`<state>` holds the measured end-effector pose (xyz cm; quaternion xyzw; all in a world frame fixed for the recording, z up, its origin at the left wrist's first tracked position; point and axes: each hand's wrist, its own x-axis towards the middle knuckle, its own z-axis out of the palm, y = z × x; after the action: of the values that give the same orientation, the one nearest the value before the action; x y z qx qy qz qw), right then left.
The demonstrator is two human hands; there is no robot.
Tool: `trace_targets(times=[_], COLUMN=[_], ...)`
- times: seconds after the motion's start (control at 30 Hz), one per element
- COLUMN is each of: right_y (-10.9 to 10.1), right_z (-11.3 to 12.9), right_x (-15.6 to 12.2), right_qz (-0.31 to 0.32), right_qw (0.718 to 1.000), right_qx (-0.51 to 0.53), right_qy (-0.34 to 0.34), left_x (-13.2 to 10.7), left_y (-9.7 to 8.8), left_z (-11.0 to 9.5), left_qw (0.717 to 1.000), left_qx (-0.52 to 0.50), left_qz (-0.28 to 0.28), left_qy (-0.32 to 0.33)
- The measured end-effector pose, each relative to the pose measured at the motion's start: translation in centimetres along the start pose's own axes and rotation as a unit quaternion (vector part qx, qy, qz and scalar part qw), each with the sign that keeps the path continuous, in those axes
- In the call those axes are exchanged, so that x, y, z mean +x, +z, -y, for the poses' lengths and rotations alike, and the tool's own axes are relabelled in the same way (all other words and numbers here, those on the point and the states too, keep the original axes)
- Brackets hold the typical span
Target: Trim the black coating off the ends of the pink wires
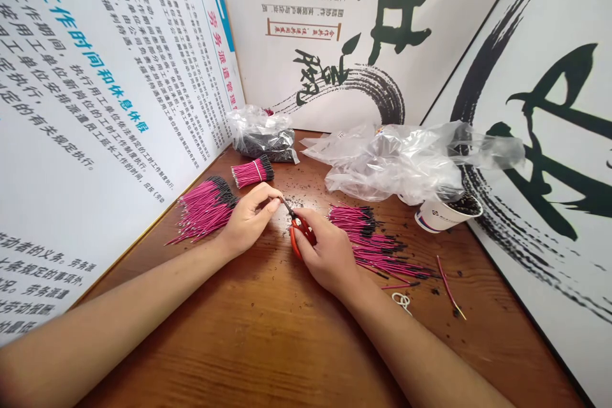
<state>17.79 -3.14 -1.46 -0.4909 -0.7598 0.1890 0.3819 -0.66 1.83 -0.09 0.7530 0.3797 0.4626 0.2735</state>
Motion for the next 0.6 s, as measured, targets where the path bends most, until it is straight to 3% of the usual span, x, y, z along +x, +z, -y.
trace_targets(times=[0.6], right_y=[-0.13], right_z=[0.34], right_x=[-0.09], right_qz=[0.005], right_qw=[1.0], right_qx=[-0.001], right_qy=[0.012], left_x=[0.05], left_y=[-0.08], left_z=[-0.13], left_qw=[1.0], left_qx=[0.013], left_qz=[0.003], left_qy=[-0.01])
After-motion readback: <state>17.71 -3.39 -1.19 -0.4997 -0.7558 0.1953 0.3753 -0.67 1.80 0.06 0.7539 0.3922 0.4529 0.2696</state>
